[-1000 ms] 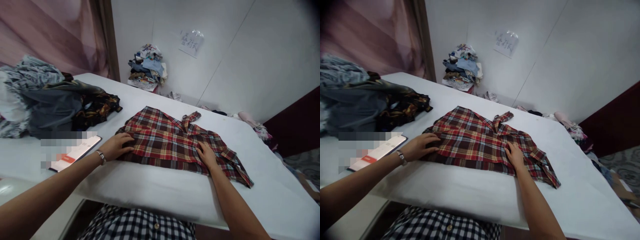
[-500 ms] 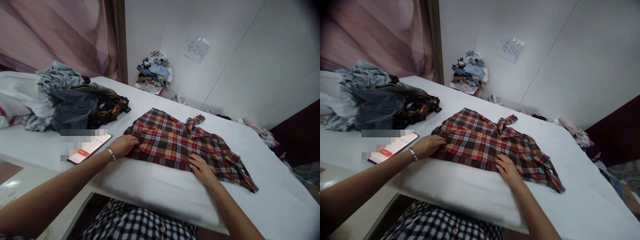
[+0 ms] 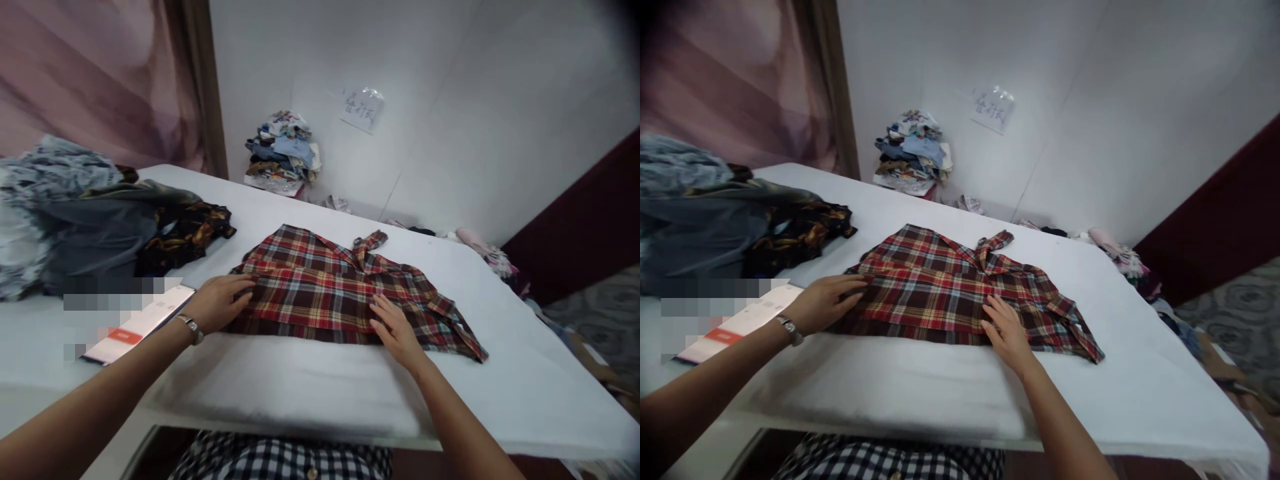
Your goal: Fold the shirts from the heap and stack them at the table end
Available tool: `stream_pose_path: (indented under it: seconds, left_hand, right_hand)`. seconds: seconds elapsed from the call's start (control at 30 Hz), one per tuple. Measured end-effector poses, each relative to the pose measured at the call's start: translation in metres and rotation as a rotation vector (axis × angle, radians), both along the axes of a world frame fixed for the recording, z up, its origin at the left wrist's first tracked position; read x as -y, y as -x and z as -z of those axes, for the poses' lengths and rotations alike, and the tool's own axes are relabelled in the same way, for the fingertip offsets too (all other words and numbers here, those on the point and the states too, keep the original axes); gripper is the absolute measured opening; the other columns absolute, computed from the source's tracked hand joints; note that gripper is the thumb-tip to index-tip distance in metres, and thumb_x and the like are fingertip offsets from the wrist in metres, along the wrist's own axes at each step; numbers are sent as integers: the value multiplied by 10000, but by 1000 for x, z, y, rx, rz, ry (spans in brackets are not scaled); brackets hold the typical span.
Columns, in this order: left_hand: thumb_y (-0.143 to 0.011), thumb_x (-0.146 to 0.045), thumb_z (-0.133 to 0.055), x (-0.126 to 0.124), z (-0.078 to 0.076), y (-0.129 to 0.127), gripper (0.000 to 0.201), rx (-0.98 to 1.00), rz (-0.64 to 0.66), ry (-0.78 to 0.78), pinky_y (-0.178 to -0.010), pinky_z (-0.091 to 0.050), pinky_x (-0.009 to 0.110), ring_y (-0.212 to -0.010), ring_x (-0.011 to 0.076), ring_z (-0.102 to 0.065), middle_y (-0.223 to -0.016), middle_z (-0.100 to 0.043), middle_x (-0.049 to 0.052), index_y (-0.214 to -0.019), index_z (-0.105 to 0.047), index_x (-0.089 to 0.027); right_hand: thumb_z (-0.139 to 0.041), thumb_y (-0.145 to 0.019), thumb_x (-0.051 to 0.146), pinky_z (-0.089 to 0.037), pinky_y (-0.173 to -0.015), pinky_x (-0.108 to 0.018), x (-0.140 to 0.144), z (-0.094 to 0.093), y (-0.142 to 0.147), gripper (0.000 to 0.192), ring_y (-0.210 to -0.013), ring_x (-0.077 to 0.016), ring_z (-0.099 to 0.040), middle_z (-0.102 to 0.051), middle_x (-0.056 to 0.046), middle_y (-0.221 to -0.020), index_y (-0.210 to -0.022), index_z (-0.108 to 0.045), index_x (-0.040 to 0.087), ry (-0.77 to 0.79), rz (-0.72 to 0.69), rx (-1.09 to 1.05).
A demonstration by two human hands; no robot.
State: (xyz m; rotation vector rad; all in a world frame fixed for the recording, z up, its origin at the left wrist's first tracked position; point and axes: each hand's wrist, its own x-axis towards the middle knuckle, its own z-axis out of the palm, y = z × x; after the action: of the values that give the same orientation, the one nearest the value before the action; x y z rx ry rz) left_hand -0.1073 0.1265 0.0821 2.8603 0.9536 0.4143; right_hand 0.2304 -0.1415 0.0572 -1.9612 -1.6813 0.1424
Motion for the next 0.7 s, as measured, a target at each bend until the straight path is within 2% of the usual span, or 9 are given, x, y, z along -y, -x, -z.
stream_pose_path:
  seconds: [0.1,0.2,0.3,0.37,0.43,0.53,0.57,0.6,0.7]
  left_hand:
    - [-891,-513,-370,-7,-6,-32,520,99,71,-74,-1116,-325,433,-1328,266,-426,-1373,-546,102,-1227,-609,-196]
    - [-873,-530,-401,-15,8,-60,568,31,47,-94,-1147,-221,524,-1406,307,-297,-1506,-372,128,-1311,-545,-200]
    - [-854,-517,-427,-27,34,-71,579,-113,-1,-14,-1106,-233,597,-1405,341,-289,-1517,-344,144,-1349,-512,-228]
    - [-857,-507,-409,-33,47,-70,567,-150,-4,19,-1085,-248,615,-1399,347,-299,-1499,-377,142,-1348,-515,-245]
    - [-863,-512,-379,-36,53,-68,570,-164,4,9,-1091,-233,611,-1407,342,-283,-1498,-381,133,-1349,-516,-248]
    - [-866,-528,-343,-35,53,-67,623,-221,-16,5,-1108,-215,586,-1425,327,-242,-1524,-330,136,-1383,-481,-209]
    - [-865,-527,-343,-34,52,-67,638,-231,-26,7,-1111,-216,576,-1429,324,-232,-1530,-315,141,-1394,-466,-193]
    - [-862,-523,-349,-34,52,-67,645,-229,-34,7,-1111,-220,570,-1429,324,-230,-1531,-311,147,-1399,-460,-183]
    - [-860,-535,-360,-35,54,-66,603,-141,8,7,-1089,-240,587,-1408,342,-276,-1495,-385,146,-1352,-520,-226]
  right_hand:
    - [-427,-938,472,-188,-1150,-549,-11,5,4,529,-1445,-268,-214,-294,-96,-1539,-1414,-446,243,177,16,78]
    - [-399,-945,494,-125,-1160,-543,-15,15,9,558,-1461,-257,-152,-218,-85,-1564,-1448,-387,253,307,8,107]
    - [-378,-946,526,-97,-1169,-529,-11,17,8,571,-1466,-248,-124,-203,-77,-1570,-1449,-385,257,315,-12,43]
    - [-380,-941,542,-138,-1166,-524,-10,13,2,555,-1458,-247,-171,-260,-73,-1555,-1418,-438,263,277,-12,-63]
    - [-417,-928,537,-214,-1156,-498,-18,5,-12,512,-1430,-244,-262,-363,-70,-1514,-1346,-534,266,155,32,-155]
    - [-488,-903,467,-336,-1104,-431,-50,-10,-42,401,-1309,-234,-455,-560,-75,-1359,-1189,-658,244,-109,130,-196]
    - [-493,-899,436,-374,-1073,-409,-66,-16,-53,365,-1239,-229,-519,-616,-73,-1282,-1138,-681,233,-153,165,-197]
    - [-485,-901,410,-410,-1034,-388,-83,-21,-63,341,-1163,-225,-571,-659,-67,-1205,-1095,-694,224,-150,213,-199]
    - [-438,-915,407,-452,-941,-366,-138,-34,-86,350,-1019,-235,-627,-709,-65,-1052,-979,-714,201,43,372,-198]
